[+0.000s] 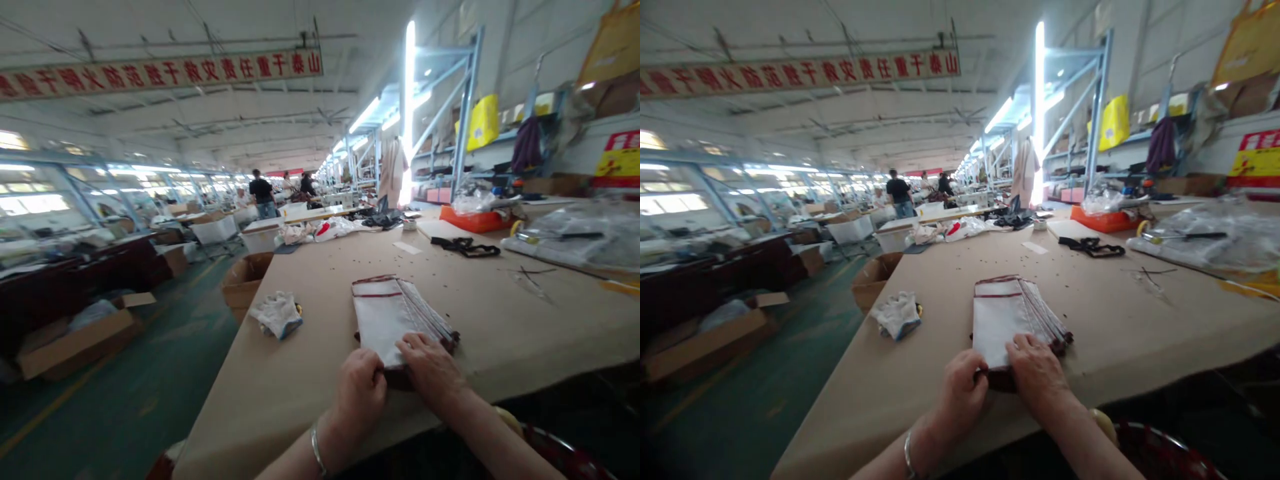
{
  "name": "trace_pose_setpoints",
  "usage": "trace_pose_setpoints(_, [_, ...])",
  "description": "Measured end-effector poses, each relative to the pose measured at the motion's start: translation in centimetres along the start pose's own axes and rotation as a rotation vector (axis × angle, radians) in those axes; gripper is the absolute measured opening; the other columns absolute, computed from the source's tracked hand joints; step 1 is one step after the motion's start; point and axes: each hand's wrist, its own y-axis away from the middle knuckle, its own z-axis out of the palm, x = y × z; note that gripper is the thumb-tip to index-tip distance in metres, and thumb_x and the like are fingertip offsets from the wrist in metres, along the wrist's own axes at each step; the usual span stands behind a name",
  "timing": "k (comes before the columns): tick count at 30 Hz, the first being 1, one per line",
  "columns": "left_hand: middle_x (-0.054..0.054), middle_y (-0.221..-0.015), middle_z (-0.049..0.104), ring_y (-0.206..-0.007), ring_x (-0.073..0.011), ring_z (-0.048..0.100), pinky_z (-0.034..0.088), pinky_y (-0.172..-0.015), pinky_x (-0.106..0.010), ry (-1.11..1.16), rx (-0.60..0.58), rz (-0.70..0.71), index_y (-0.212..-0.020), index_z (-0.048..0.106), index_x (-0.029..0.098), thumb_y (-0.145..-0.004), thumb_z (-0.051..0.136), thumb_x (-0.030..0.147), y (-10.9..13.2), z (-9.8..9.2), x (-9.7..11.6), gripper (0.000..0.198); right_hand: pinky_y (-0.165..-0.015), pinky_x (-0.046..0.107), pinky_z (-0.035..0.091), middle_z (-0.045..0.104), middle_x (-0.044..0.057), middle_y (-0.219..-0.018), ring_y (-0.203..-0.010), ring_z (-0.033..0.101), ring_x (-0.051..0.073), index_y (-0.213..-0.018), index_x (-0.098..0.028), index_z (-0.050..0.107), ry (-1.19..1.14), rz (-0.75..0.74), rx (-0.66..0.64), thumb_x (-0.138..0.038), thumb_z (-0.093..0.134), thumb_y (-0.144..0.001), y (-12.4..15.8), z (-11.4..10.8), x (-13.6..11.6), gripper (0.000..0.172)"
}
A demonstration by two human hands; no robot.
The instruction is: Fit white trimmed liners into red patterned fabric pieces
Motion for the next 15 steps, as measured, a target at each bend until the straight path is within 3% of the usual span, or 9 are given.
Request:
trace_pose_setpoints(5, [-0.005,-0.08,0.059,-0.077,-0.0177,0.052,0.039,-0.068,-0.029,0.057,0.093,-0.017,-0.07,0.051,0.02,-0.067,0.045,0.002,0.7,-0.6,-1.0,0.019,-0.078,0.039,0.052,0.064,0.015,-0.118,-0.099,0.064,0.029,-0.121,-0.015,0.059,0.026,0.21,0.099,-0.002,0.038,-0.077,0.4,-1.3,3.0,0.05])
trace_pose_setpoints(7, [-0.003,-0.077,0.058,-0.074,-0.0165,0.052,0.04,-0.067,-0.028,0.172,0.088,-0.101,-0.071,0.053,0.02,-0.067,0.048,0.004,0.8,-0.1,-1.4,0.017,-0.078,0.038,0.054,0.063,0.015,-0.121,-0.099,0.065,0.028,-0.126,-0.013,0.055,-0.004,0.196,0.182,-0.005,0.04,-0.074,1.5,-1.3,3.4,0.055])
trace_pose_setpoints(11, [0.003,-0.058,0.052,-0.053,-0.0135,0.052,0.038,-0.047,-0.023,0.771,0.13,-0.474,-0.074,0.052,0.02,-0.07,0.052,0.017,0.3,0.4,0.0,0.005,-0.087,0.034,0.054,0.067,0.01,-0.117,-0.104,0.065,0.023,-0.124,-0.016,0.056,-0.082,-0.046,0.354,-0.006,0.04,-0.069,4.6,0.1,2.8,0.058])
trace_pose_setpoints(13, [0.003,-0.062,0.055,-0.052,-0.0145,0.056,0.039,-0.041,-0.021,1.113,0.18,-0.6,-0.079,0.051,0.02,-0.07,0.059,0.026,0.1,-0.4,2.0,0.013,-0.081,0.032,0.057,0.071,0.008,-0.109,-0.095,0.069,0.022,-0.118,-0.02,0.062,-0.118,-0.047,0.348,-0.005,0.04,-0.069,6.2,1.1,2.3,0.055])
trace_pose_setpoints(15, [0.003,-0.065,0.058,-0.055,-0.0146,0.058,0.044,-0.041,-0.022,1.351,0.173,-0.638,-0.08,0.051,0.021,-0.067,0.069,0.033,0.3,-1.2,4.3,0.025,-0.074,0.03,0.059,0.074,0.006,-0.101,-0.086,0.071,0.022,-0.11,-0.022,0.067,-0.231,-0.009,0.302,-0.006,0.041,-0.071,7.7,1.9,2.0,0.05])
